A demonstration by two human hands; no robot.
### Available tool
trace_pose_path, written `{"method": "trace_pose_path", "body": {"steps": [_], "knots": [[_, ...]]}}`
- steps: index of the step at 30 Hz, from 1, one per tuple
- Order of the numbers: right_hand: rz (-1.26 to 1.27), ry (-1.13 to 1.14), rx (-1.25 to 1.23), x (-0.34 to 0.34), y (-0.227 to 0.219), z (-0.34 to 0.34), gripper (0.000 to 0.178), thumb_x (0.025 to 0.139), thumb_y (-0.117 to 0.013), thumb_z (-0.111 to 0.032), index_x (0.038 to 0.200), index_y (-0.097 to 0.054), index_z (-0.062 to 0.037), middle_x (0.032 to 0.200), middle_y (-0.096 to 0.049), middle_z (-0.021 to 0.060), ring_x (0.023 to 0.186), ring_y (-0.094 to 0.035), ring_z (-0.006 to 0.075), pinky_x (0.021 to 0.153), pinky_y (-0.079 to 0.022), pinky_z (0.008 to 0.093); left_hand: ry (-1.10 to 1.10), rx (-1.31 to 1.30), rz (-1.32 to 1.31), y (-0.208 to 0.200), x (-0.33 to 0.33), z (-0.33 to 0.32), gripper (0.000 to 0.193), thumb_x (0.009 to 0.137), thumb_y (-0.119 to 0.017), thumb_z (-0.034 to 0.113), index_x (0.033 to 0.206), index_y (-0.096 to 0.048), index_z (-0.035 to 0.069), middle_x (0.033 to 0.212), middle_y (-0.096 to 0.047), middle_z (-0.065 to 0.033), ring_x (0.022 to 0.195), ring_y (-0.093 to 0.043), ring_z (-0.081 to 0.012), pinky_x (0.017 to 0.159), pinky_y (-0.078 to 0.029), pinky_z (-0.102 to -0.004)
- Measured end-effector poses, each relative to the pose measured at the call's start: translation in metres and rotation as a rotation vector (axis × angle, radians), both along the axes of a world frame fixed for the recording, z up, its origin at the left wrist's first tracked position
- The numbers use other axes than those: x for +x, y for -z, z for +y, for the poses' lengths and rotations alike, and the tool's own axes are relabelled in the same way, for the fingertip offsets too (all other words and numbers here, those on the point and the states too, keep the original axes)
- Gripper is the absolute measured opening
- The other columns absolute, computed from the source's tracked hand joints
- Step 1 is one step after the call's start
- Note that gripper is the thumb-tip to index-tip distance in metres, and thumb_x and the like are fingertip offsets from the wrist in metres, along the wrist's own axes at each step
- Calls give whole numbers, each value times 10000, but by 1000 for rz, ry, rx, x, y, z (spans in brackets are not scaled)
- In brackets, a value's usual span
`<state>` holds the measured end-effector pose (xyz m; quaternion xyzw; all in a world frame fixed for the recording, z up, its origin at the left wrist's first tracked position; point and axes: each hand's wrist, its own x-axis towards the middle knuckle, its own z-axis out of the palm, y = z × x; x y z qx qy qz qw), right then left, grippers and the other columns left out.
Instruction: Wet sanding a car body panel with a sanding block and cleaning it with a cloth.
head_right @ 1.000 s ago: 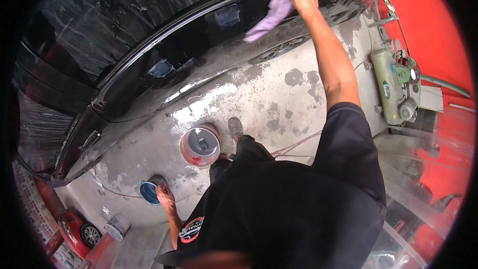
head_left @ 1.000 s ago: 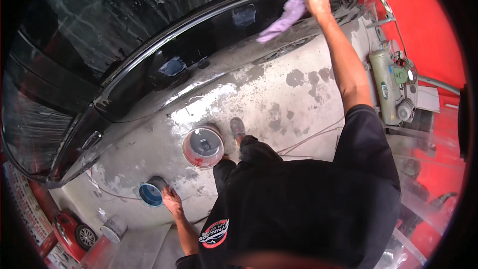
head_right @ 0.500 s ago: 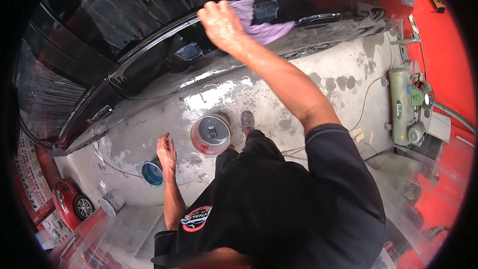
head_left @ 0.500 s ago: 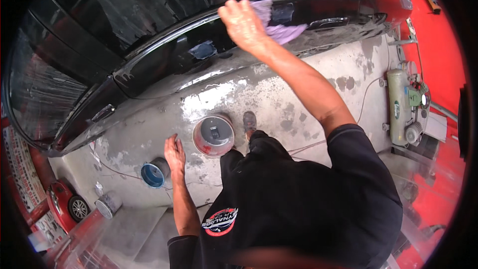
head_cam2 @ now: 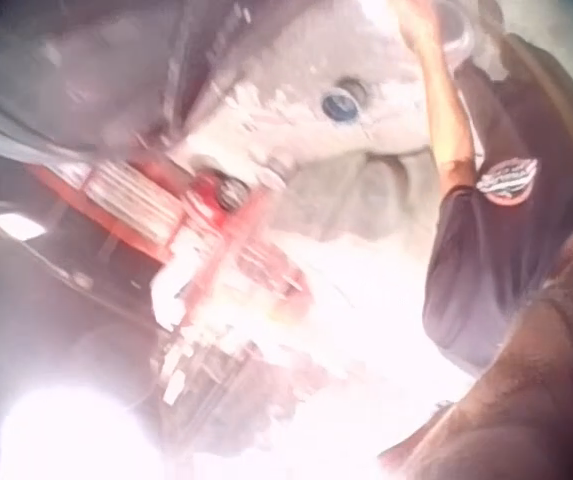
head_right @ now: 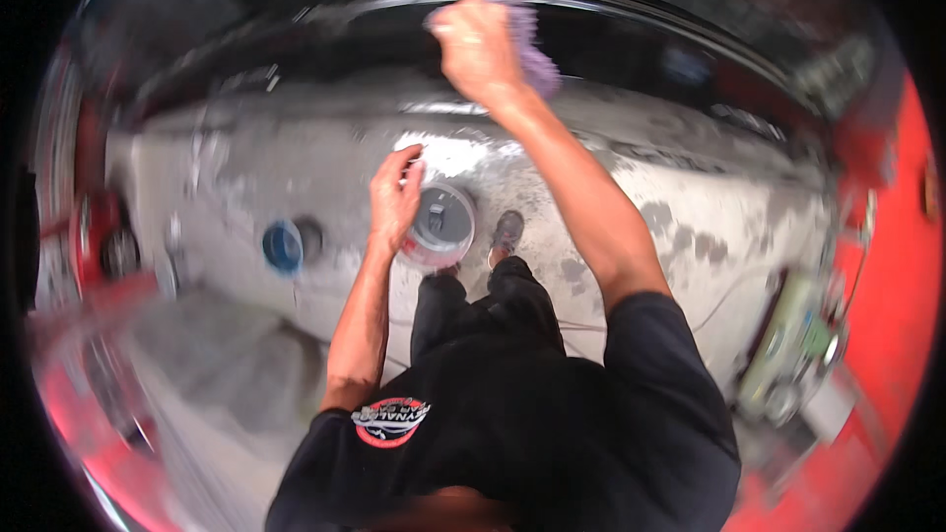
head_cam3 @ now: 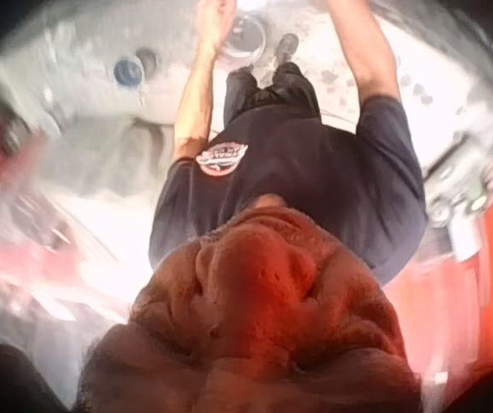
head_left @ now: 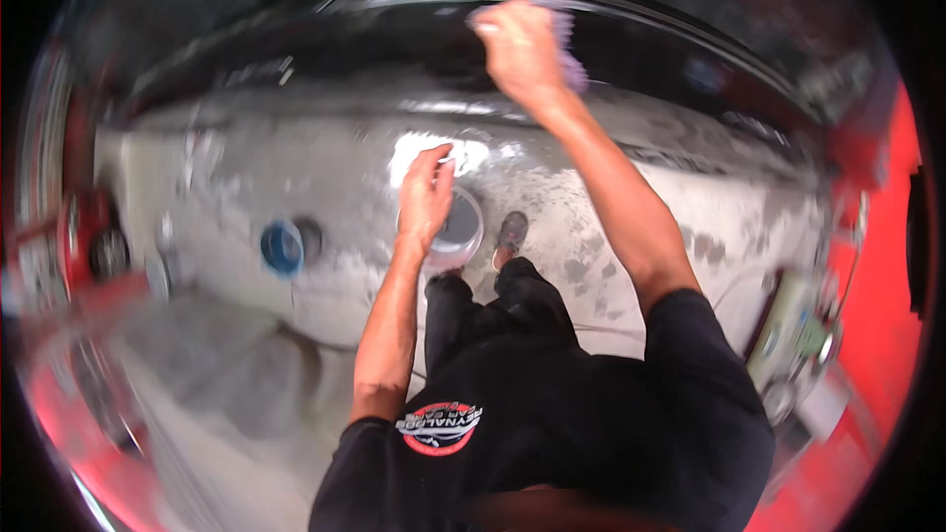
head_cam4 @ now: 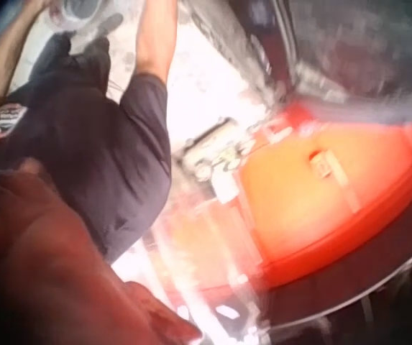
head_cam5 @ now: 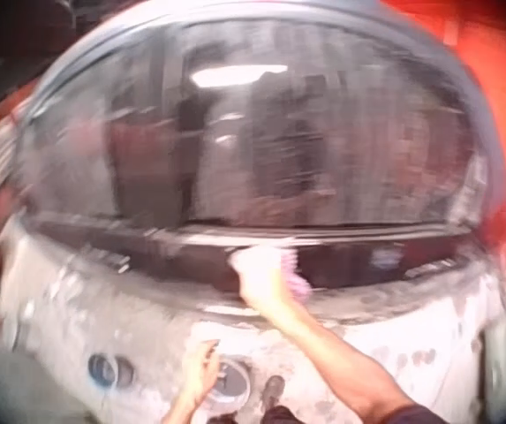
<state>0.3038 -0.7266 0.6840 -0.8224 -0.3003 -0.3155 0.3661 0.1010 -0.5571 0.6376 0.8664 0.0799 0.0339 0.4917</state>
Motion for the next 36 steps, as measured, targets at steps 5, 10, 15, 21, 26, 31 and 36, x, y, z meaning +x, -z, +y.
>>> {"method": "trace_pose_path", "body": {"steps": [5, 10, 15, 21, 26, 31, 36], "knots": [[271, -61, 108, -85, 22, 37, 81, 934, -651, -73, 992, -689, -31, 943, -649, 132, 935, -631, 322, 856, -468, 425, -219, -196, 184, 65, -64, 28, 311, 970, -669, 171, 1268, -682, 80, 1109, -736, -110, 963, -682, -193, 835, -545, -329], [489, -166, 51, -158, 112, 82, 106, 945, -637, -28, 1041, -668, 3, 986, -633, 166, 939, -642, 349, 835, -512, 423, -373, -375, 309, 141, -119, 46, 483, 957, -687, 156, 1424, -570, 108, 1276, -686, -112, 1054, -657, -191, 890, -530, -345], [920, -275, -34, -223, 227, 99, 119, 961, -639, -16, 1070, -682, 1, 1027, -622, 141, 922, -639, 270, 818, -517, 343, -455, -535, 432, 236, -149, 51, 601, 921, -684, 72, 1493, -507, 134, 1298, -672, -144, 932, -661, -176, 843, -556, -339], [1182, -464, 39, -292, 393, 153, 178, 919, -647, 8, 1081, -697, -44, 978, -628, 142, 904, -643, 333, 799, -533, 398, -450, -655, 502, 442, -235, 91, 359, 946, -596, 85, 1299, -641, 129, 1010, -708, -100, 949, -660, -205, 875, -531, -360], [1104, -385, -154, -283, 527, 135, 224, 906, -645, -13, 1123, -690, -52, 992, -611, 158, 954, -641, 357, 812, -530, 423, -512, -163, 681, 531, -192, 84, 265, 986, -569, 272, 1160, -625, 79, 973, -696, -286, 957, -678, -493, 805, -524, -550], [1027, -262, -403, -270, 630, 151, 329, 896, -665, -98, 1225, -654, -72, 1084, -607, 181, 1030, -616, 404, 883, -501, 514, -566, -34, 611, 615, -161, 101, 199, 963, -638, 199, 1081, -626, 39, 941, -697, -236, 911, -683, -454, 778, -523, -512], [1098, -26, -556, -286, 700, 169, 431, 877, -696, -209, 1276, -623, -63, 1259, -584, 265, 1148, -573, 479, 974, -461, 588, -463, 8, 490, 684, -160, 91, 239, 919, -689, 181, 1101, -620, 43, 987, -691, -207, 992, -643, -442, 865, -513, -513]]}}
